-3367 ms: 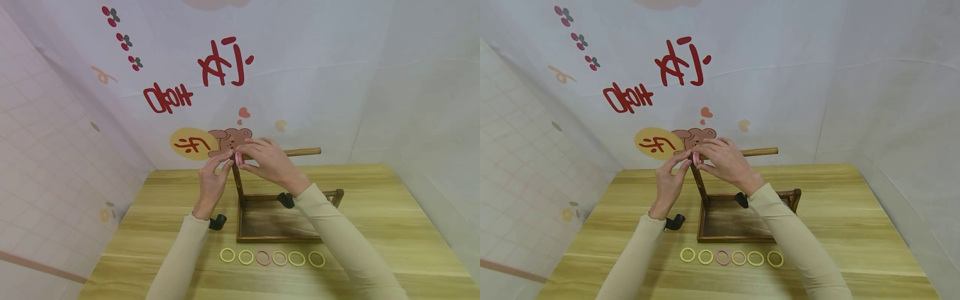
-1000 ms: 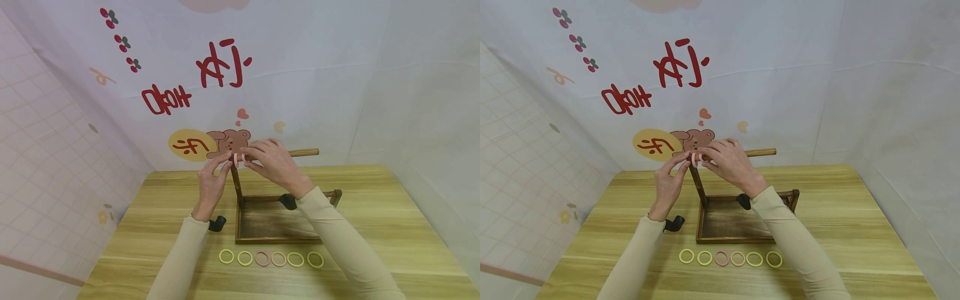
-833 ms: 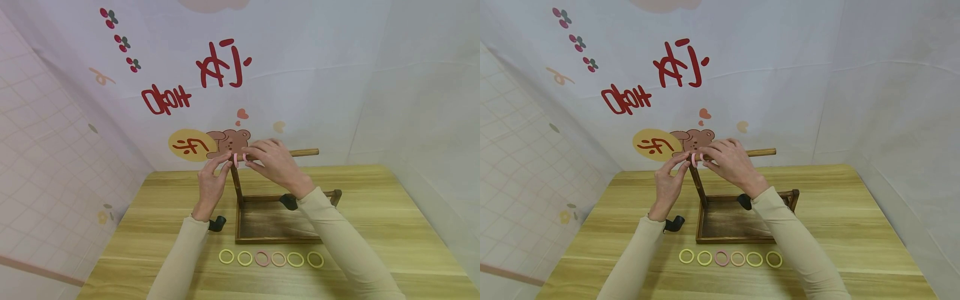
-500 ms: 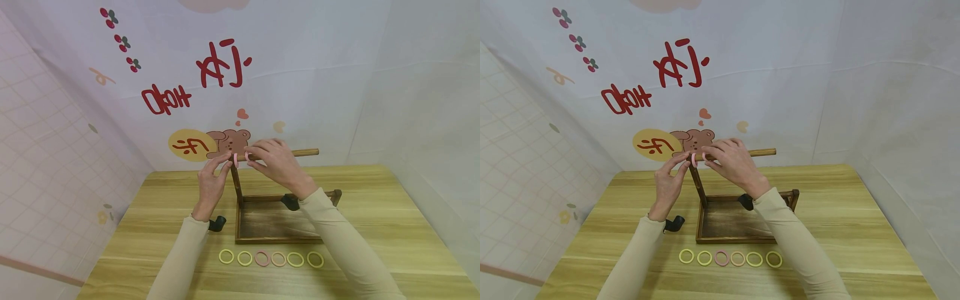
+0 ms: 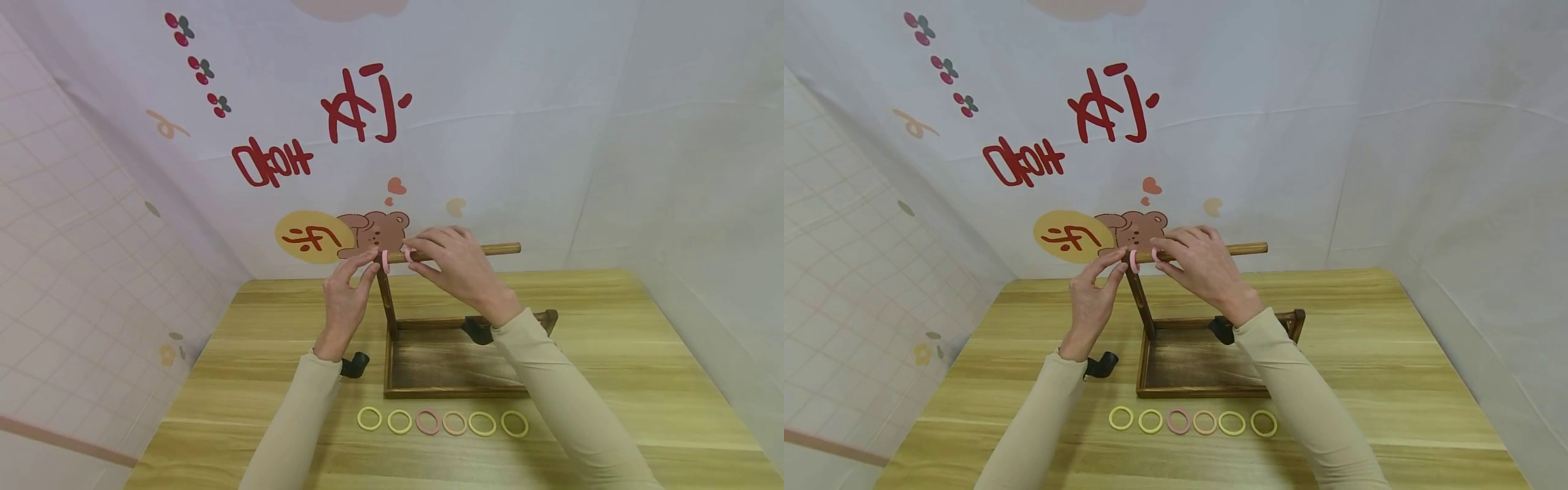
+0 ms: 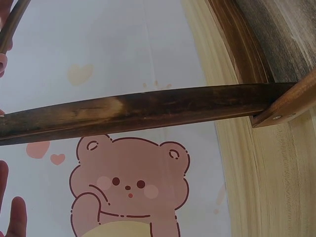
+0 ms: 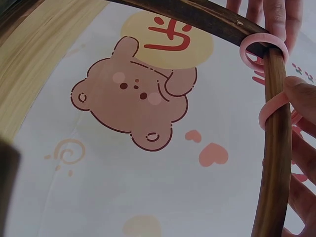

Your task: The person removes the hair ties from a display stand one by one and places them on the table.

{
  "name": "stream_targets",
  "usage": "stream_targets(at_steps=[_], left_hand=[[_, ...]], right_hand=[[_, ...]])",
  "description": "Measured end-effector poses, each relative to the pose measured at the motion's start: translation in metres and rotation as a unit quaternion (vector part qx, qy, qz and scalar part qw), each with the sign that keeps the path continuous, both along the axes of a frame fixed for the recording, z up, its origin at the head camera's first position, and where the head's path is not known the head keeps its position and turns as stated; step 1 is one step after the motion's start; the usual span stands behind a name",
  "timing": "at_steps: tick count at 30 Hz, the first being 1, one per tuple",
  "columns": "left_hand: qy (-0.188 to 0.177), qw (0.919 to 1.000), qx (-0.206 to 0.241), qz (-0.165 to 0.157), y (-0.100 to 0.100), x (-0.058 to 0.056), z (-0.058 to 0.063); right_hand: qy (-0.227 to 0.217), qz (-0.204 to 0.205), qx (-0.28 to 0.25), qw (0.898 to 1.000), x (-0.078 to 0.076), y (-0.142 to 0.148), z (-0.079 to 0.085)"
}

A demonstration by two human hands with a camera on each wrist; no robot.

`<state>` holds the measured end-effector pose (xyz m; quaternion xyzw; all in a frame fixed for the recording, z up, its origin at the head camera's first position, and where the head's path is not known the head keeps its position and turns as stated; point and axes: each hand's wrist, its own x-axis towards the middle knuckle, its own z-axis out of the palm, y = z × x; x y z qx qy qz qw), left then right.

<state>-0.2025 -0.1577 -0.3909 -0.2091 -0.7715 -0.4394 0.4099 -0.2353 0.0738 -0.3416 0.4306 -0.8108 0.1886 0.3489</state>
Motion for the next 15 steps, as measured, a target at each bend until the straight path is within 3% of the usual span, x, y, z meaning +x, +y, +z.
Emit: stream_targets(at_steps=[15], left_hand=[[-0.008,0.9999,-0.001,-0.006,0.0004,0.0011,0.0011]], right_hand=[[0.004,-0.008,-0.001,1.0,0.0009,0.0059,-0.0008]])
